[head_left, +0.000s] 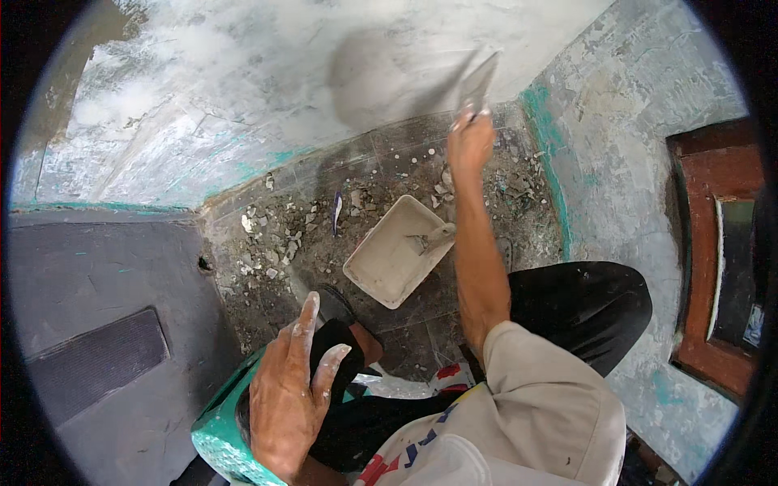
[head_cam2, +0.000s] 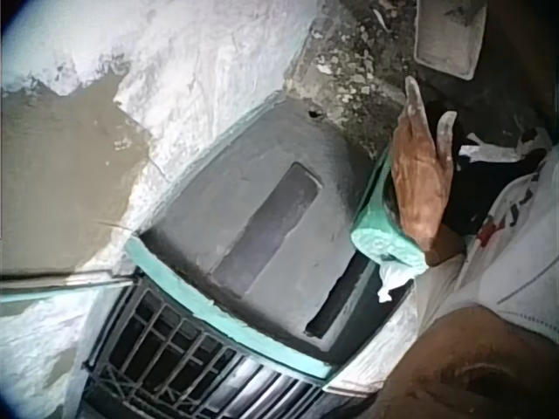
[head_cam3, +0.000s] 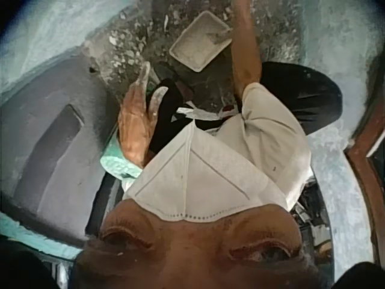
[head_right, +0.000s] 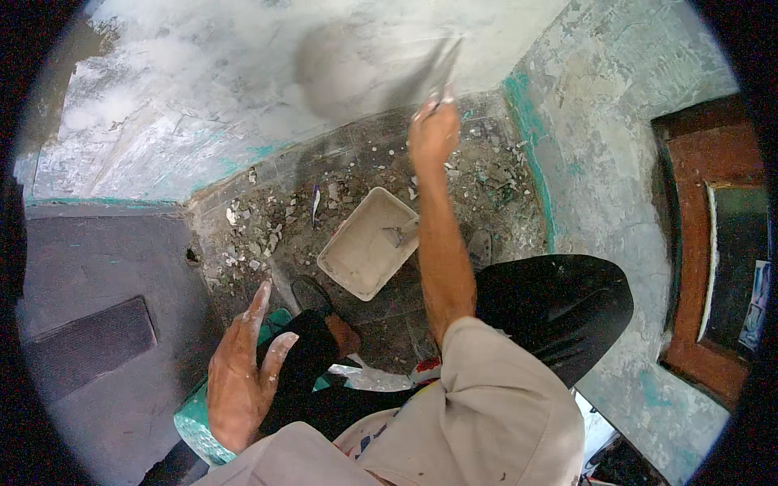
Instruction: Applying plaster or wall putty to a damaged wall surface using a hand scraper.
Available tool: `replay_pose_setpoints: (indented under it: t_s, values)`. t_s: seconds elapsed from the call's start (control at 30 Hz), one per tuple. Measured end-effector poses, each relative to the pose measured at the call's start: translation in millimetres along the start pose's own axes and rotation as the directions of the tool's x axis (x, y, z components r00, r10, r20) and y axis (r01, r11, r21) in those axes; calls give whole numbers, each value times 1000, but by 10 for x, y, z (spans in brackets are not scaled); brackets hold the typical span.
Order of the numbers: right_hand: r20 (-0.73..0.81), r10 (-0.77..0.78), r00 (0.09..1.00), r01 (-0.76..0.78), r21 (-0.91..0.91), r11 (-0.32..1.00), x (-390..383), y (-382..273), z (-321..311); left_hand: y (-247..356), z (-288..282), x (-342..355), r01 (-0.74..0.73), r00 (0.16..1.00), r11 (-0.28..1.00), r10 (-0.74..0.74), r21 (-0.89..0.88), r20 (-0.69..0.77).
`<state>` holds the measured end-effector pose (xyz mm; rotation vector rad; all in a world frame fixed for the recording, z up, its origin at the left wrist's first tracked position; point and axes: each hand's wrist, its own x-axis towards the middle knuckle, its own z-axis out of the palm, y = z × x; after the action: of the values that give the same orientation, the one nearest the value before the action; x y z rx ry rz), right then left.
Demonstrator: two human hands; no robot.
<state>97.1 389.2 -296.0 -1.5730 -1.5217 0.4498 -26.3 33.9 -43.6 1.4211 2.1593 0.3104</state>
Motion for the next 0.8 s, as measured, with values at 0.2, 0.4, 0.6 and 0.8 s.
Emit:
replay_pose_setpoints:
  t_s: [0.2, 0.4, 0.6, 0.8]
  values:
    - [-37, -88, 995, 88, -4, 996, 161, -428, 515, -47, -143, -140, 136, 991, 990, -136, 30, 0]
    - [338, -485, 806, 522, -21, 853, -1353, -795, 787, 163, 8, 9, 0, 998, 999, 3, 38, -70]
    - [173, -174, 970, 136, 211, 968, -572, -96, 206, 93, -159, -109, 63, 998, 997, -62, 48, -24]
    - [-70, -20, 997, 10, -136, 991, 1267, 579, 24, -20, -68, -95, 81, 997, 997, -81, 16, 7]
